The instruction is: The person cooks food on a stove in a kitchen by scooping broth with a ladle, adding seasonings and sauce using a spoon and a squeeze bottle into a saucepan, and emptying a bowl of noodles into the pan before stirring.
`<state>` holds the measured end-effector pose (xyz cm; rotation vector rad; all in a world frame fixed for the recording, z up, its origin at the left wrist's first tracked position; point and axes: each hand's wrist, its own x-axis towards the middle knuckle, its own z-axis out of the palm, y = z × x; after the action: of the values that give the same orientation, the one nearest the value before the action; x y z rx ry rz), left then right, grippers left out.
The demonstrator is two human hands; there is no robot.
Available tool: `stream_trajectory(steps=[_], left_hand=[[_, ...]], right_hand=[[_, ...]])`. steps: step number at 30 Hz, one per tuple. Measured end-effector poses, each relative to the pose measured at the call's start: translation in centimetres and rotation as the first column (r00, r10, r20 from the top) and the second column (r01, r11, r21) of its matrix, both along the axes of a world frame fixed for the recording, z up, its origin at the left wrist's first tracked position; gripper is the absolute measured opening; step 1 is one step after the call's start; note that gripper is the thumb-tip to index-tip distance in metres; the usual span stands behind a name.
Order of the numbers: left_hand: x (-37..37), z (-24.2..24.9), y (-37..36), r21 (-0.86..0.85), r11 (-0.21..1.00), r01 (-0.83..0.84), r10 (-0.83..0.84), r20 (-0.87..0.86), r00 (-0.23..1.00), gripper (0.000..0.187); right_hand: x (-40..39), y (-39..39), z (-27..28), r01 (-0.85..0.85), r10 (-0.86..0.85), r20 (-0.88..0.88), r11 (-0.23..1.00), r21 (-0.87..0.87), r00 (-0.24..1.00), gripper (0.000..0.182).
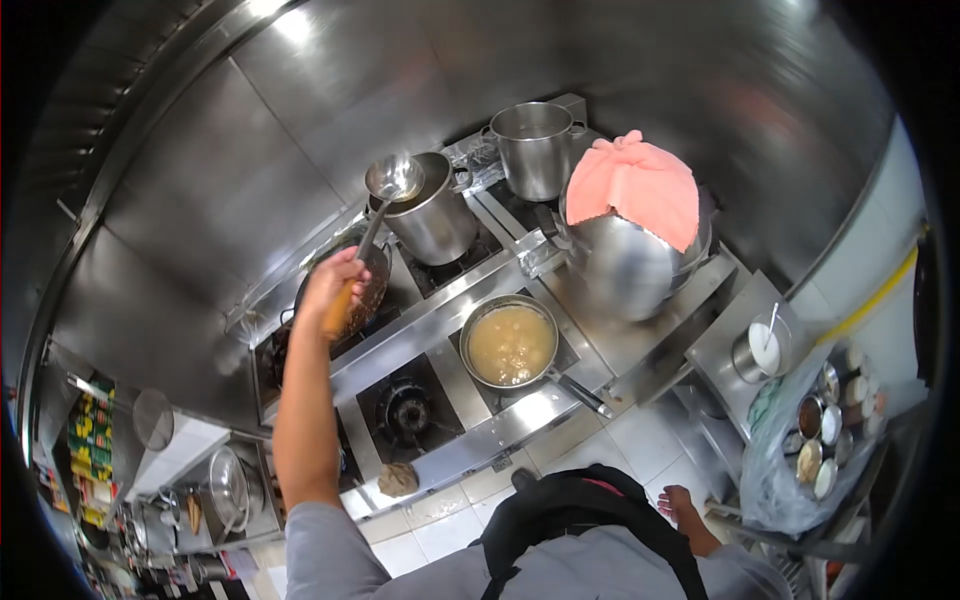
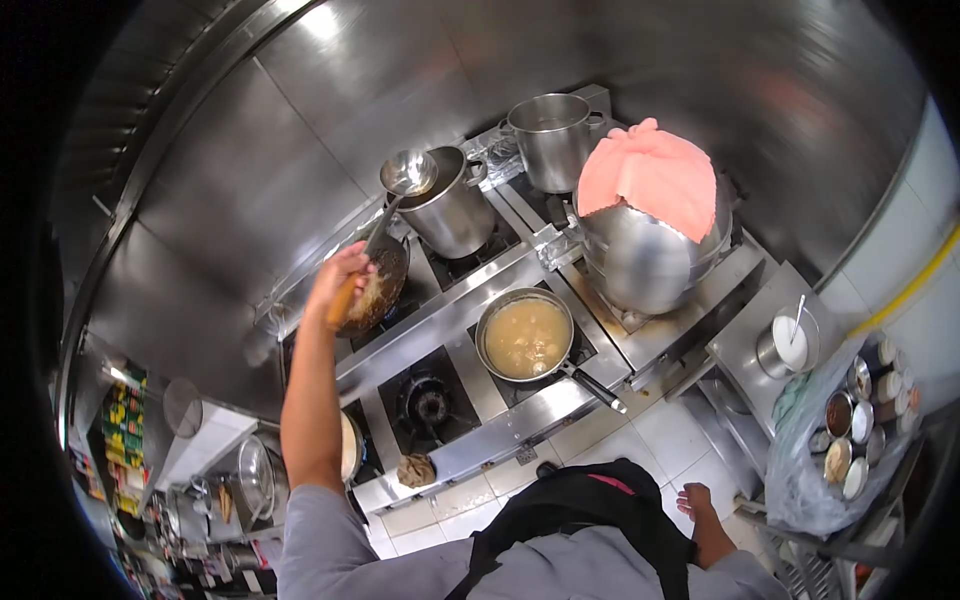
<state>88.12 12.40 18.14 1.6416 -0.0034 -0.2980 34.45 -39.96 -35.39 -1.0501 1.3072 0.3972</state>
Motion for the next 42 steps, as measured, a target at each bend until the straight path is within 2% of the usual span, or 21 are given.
stream_trajectory(steps=[4,6,9,10,11,14,15,16,17,18,19,21,22,25,27,29,31,36,37,39,42], left_hand=[[5.7,-13.9,-0.7,0.447,0.869,-0.214,0.022,0.397,0.918,0.065],[4.9,-17.3,-0.6,0.647,0.543,-0.535,-0.203,0.720,0.664,0.069],[0.2,-17.1,-1.1,0.533,0.709,-0.461,-0.121,0.736,0.666,0.072],[-1.8,-16.7,-0.9,0.512,0.751,-0.417,-0.189,0.771,0.608,0.075],[-3.8,-16.8,-0.6,0.527,0.790,-0.312,-0.147,0.658,0.739,0.073],[-10.0,-19.1,0.3,0.484,0.873,-0.064,-0.097,0.299,0.949,0.062],[-12.7,-18.6,-0.3,0.471,0.882,0.005,-0.089,0.156,0.984,0.058],[-13.6,-22.4,0.6,0.494,0.869,-0.021,-0.219,0.423,0.880,0.058],[-15.0,-23.5,0.7,0.579,0.813,0.056,-0.264,0.281,0.923,0.060],[-15.9,-26.2,0.9,0.595,0.803,0.017,-0.299,0.379,0.875,0.060],[-16.7,-28.8,1.2,0.642,0.766,0.038,-0.291,0.292,0.911,0.059],[-17.9,-32.3,0.9,0.693,0.720,0.044,-0.263,0.213,0.941,0.058],[-18.1,-33.6,0.7,0.702,0.711,0.022,-0.249,0.224,0.942,0.057],[-18.8,-36.7,0.2,0.614,0.787,0.059,-0.179,0.136,0.974,0.060],[-19.7,-34.9,-0.9,0.334,0.924,0.188,-0.128,-0.194,0.973,0.065],[-21.6,-32.3,-2.4,0.134,0.980,0.149,-0.103,-0.301,0.948,0.065],[-22.9,-32.4,-3.3,-0.160,0.985,0.066,-0.134,-0.468,0.873,0.065],[-25.0,-36.1,-4.6,-0.365,0.920,-0.143,-0.112,-0.594,0.796,0.064],[-25.9,-37.9,-5.0,0.079,0.997,0.025,-0.017,-0.095,0.995,0.064],[-27.1,-34.6,-6.2,0.644,0.764,-0.025,-0.119,0.179,0.977,0.064],[-29.0,-30.5,-6.0,0.783,0.609,-0.124,-0.112,0.240,0.964,0.063]], right_hand=[[-3.5,5.7,-0.2,0.114,-0.114,0.000,0.993,0.043,0.993,0.021],[-5.5,8.1,-1.1,0.131,-0.132,0.020,0.991,0.038,0.991,0.022],[-9.9,10.3,-3.8,-0.207,0.219,0.062,0.966,-0.154,0.974,0.024],[-11.8,10.6,-5.2,-0.490,0.525,0.011,0.801,-0.343,0.851,0.024],[-13.3,10.9,-6.0,-0.683,0.738,-0.105,0.549,-0.481,0.667,0.025],[-16.3,11.3,-8.3,-0.822,0.892,-0.335,0.067,-0.566,0.304,0.026],[-16.7,11.6,-8.8,-0.829,0.891,-0.339,0.069,-0.555,0.301,0.026],[-17.0,11.7,-9.0,-0.790,0.879,-0.257,0.192,-0.582,0.403,0.026],[-17.4,11.7,-8.8,-0.739,0.850,-0.174,0.310,-0.599,0.497,0.025],[-15.8,11.8,-6.3,-0.746,0.852,-0.182,0.304,-0.592,0.491,0.025],[-13.6,11.9,-3.9,-0.652,0.749,-0.007,0.572,-0.498,0.662,0.024],[-9.3,12.0,0.6,-0.253,0.262,0.036,0.953,-0.169,0.964,0.022],[-6.8,12.2,3.6,0.046,-0.048,-0.018,0.996,-0.074,0.999,0.021],[-3.4,9.5,4.6,0.119,-0.123,-0.024,0.987,-0.109,0.992,0.021],[-1.1,7.8,5.7,0.086,-0.090,-0.017,0.987,-0.136,0.996,0.021],[0.8,6.7,6.3,0.060,-0.062,-0.003,0.986,-0.154,0.998,0.020],[2.3,6.1,6.1,-0.006,0.006,0.000,0.989,-0.150,1.000,0.020],[4.8,4.8,3.3,-0.277,0.277,-0.013,0.961,0.005,0.961,0.021],[5.1,4.2,1.7,-0.348,0.349,-0.012,0.937,0.029,0.937,0.021],[7.0,4.1,0.6,-0.525,0.529,-0.102,0.849,0.065,0.842,0.018],[10.1,3.1,-1.8,-0.681,0.686,-0.195,0.725,0.106,0.701,0.014]])
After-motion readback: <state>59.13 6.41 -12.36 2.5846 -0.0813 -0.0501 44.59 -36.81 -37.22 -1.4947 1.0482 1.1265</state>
